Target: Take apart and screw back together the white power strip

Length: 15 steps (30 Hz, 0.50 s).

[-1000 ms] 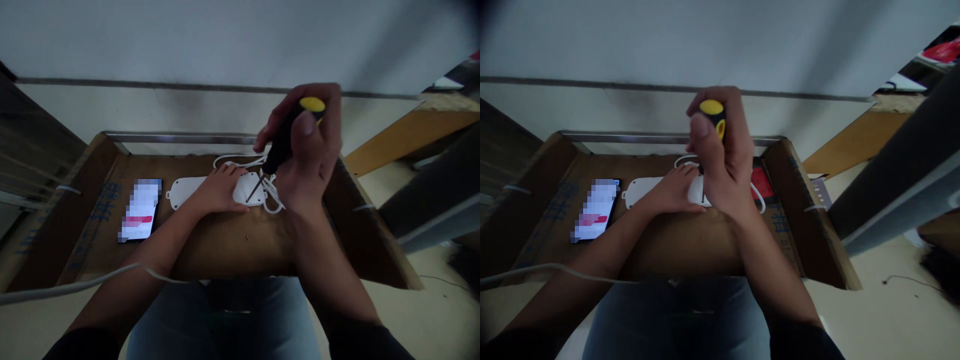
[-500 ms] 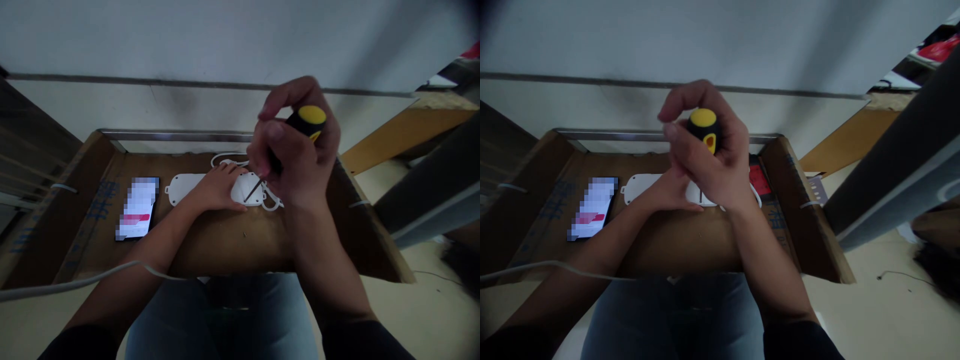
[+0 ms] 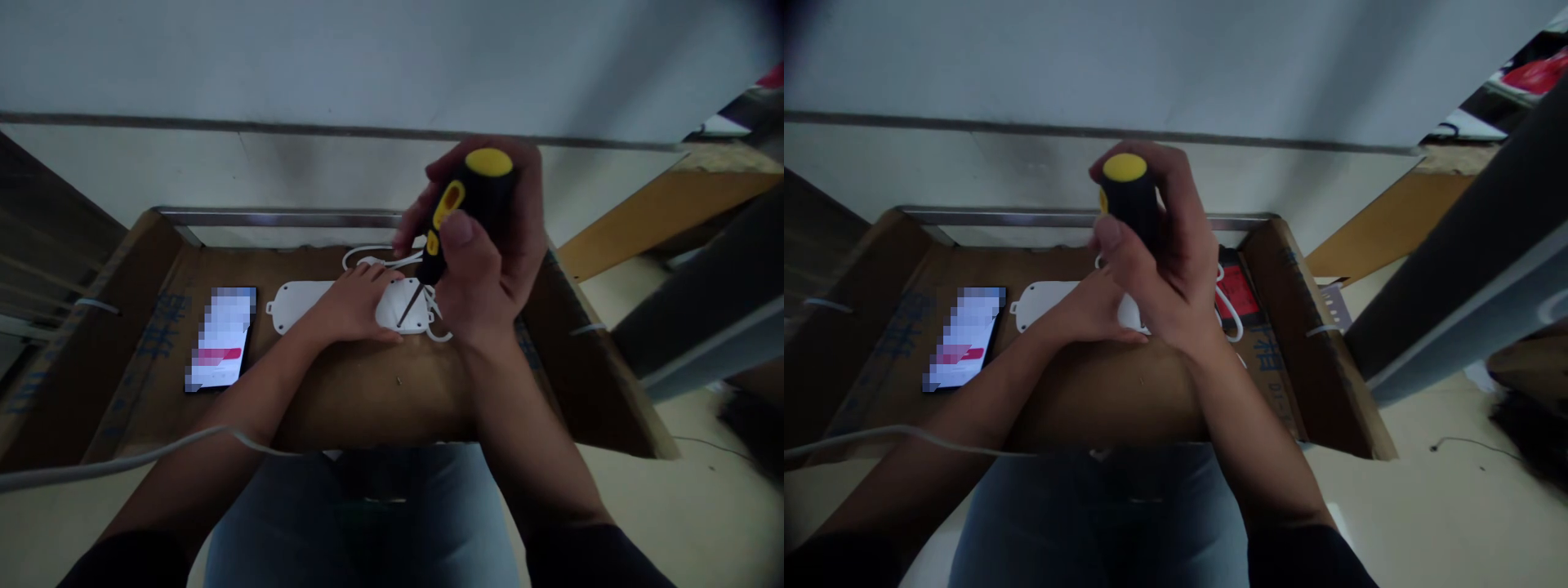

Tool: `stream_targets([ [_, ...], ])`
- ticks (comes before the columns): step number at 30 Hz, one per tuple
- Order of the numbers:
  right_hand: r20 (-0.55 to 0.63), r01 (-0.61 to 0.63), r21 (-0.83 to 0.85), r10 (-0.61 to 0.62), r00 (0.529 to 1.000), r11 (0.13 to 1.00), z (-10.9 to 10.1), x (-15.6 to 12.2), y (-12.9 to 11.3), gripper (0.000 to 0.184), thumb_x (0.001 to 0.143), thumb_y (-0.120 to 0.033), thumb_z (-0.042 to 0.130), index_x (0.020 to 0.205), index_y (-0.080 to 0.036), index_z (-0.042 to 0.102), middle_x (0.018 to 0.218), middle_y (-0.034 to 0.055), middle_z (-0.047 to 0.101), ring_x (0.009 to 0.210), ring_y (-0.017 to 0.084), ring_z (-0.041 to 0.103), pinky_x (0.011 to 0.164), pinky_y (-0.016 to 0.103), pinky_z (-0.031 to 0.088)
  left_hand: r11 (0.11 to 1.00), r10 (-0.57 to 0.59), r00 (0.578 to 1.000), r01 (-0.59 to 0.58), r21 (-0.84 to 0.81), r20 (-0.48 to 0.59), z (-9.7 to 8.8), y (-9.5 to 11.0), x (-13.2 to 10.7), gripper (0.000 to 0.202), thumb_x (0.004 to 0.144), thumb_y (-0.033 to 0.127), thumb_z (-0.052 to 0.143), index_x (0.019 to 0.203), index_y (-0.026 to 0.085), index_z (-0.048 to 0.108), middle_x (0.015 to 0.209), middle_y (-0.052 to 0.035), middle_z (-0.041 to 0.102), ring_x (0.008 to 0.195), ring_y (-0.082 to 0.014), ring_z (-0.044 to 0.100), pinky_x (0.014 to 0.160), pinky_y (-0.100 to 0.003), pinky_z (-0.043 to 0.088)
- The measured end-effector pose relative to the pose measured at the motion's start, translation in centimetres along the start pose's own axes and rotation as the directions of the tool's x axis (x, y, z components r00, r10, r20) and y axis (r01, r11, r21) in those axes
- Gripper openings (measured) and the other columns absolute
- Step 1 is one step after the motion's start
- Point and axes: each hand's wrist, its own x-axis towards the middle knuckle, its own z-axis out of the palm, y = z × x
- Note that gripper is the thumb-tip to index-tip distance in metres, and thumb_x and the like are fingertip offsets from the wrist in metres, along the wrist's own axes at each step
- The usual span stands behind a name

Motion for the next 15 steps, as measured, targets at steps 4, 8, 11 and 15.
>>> stream_targets([
  [4, -0.132, 0.138, 0.312, -0.101, 0.986, 0.940, 1.5, 0.6, 0.1, 0.030, 0.087, -0.033, 0.078, 0.103, -0.034, 0.053, 0.094, -0.0071, 0.061, 0.086, 0.017, 0.079, 0.056, 0.029, 0.063, 1.000, -0.003, 1.000, 0.003, 0.020, -0.013, 0.1, 0.0, 0.0, 0.104, 0.068, 0.065, 0.087, 0.152, 0.020, 0.046, 0.158, -0.0177, 0.048, 0.143, -0.0425, 0.045, 0.121, -0.059, 0.037],
  [8, -0.334, 0.154, 0.225, -0.073, 0.940, 0.962, 1.7, 0.9, -0.7, 0.046, 0.079, -0.017, 0.085, 0.093, -0.031, 0.043, 0.088, -0.0099, 0.056, 0.059, 0.011, 0.069, 0.037, 0.026, 0.046, 1.000, -0.016, 1.000, 0.016, 0.006, -0.002, 0.1, 0.1, 0.0, 0.104, 0.066, 0.063, 0.088, 0.151, 0.020, 0.045, 0.156, -0.0185, 0.048, 0.141, -0.0432, 0.046, 0.119, -0.059, 0.039],
  [11, -0.412, 0.121, 0.126, -0.059, 0.909, 0.985, 2.2, 0.8, -1.3, 0.042, 0.081, -0.017, 0.083, 0.092, -0.031, 0.045, 0.089, -0.0092, 0.056, 0.046, 0.007, 0.050, 0.038, 0.029, 0.041, 1.000, -0.019, 1.000, 0.019, 0.020, 0.008, 0.0, 0.1, 0.0, 0.099, 0.067, 0.062, 0.089, 0.148, 0.020, 0.049, 0.151, -0.0177, 0.052, 0.137, -0.0420, 0.048, 0.116, -0.057, 0.042],
  [15, -0.488, 0.096, -0.001, -0.084, 0.869, 0.995, 3.0, 0.5, -1.2, 0.035, 0.090, -0.024, 0.072, 0.097, -0.033, 0.039, 0.083, -0.0088, 0.051, 0.050, 0.008, 0.041, 0.051, 0.028, 0.045, 0.998, -0.026, 0.999, 0.024, 0.052, 0.025, 0.0, 0.2, 0.1, 0.096, 0.067, 0.063, 0.088, 0.144, 0.019, 0.052, 0.151, -0.0175, 0.053, 0.139, -0.0409, 0.047, 0.118, -0.056, 0.040],
])
